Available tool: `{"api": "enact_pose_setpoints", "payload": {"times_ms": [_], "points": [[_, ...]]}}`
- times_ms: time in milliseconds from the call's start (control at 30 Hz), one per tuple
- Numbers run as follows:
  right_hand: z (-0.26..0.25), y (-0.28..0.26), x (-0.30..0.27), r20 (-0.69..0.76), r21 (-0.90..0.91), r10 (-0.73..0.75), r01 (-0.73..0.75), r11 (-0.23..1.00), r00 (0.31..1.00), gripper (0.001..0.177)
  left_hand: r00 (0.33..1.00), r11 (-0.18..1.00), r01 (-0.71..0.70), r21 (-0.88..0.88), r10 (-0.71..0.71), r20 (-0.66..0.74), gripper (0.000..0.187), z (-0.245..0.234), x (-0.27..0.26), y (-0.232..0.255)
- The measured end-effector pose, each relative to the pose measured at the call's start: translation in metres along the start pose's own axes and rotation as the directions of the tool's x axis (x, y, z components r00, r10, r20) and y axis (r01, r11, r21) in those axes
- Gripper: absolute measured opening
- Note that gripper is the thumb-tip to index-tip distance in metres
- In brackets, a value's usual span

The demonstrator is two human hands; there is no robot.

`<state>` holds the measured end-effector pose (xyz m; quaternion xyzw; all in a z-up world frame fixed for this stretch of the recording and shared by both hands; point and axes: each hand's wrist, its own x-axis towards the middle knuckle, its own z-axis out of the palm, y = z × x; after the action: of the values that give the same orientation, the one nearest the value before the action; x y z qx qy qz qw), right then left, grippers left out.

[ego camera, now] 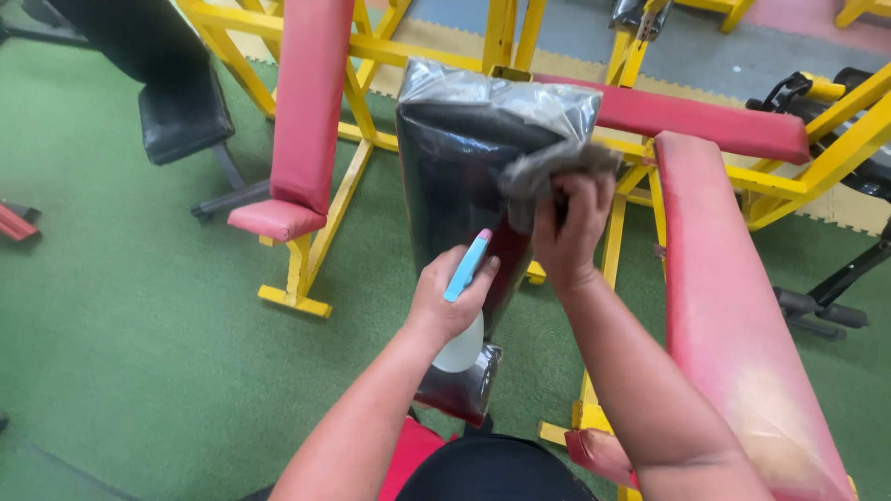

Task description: Cleaning and wiping down gym weight training equipment using a spray bottle and a rag.

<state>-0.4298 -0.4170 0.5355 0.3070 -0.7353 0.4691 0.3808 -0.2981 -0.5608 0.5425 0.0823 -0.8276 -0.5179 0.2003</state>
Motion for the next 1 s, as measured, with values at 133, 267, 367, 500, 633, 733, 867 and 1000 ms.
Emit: {"api": "enact_pose_setpoints", "payload": {"times_ms": [133,267,367,500,633,733,867,1000], "points": [[0.007,0.029,-0.081,0.116,-0.047,0.007,-0.002,0.999,0.993,0.028,0.999,0.999,0.032,-0.043,-0.032,0.002,0.026,-0.007,-0.001,0.001],[-0.001,0.025,-0.091,0.261,-0.063,0.080,-0.066,0.996,0.962,0.029,1.000,0.998,0.007,-0.056,-0.006,0.012,0.025,-0.007,-0.004,-0.003],[-0.006,0.009,-0.037,0.196,-0.016,0.099,-0.097,0.995,0.976,0.024,1.000,1.000,-0.004,-0.025,0.004,0.031,0.026,-0.003,0.006,-0.007],[-0.004,-0.008,0.001,0.015,-0.069,0.050,-0.049,0.996,0.999,0.024,0.998,1.000,0.017,-0.021,-0.016,0.059,0.029,0.001,-0.001,-0.007],[0.009,0.017,-0.075,0.054,-0.077,0.018,-0.014,0.997,0.998,0.028,0.998,0.996,0.004,-0.093,0.002,0.062,0.026,-0.008,-0.006,-0.004],[0.011,0.030,-0.116,0.245,-0.131,0.093,-0.062,0.989,0.965,0.029,0.998,0.996,0.022,-0.089,-0.016,0.067,0.027,-0.014,-0.004,-0.009],[0.004,0.008,-0.078,0.212,-0.061,0.155,-0.145,0.988,0.965,0.027,0.987,0.990,0.140,-0.003,-0.139,0.076,0.029,-0.024,-0.009,-0.023],[0.010,-0.032,-0.014,0.042,-0.032,0.157,-0.155,0.987,0.987,0.022,0.971,0.971,0.219,0.091,-0.226,0.072,0.032,-0.034,-0.016,-0.047]]}}
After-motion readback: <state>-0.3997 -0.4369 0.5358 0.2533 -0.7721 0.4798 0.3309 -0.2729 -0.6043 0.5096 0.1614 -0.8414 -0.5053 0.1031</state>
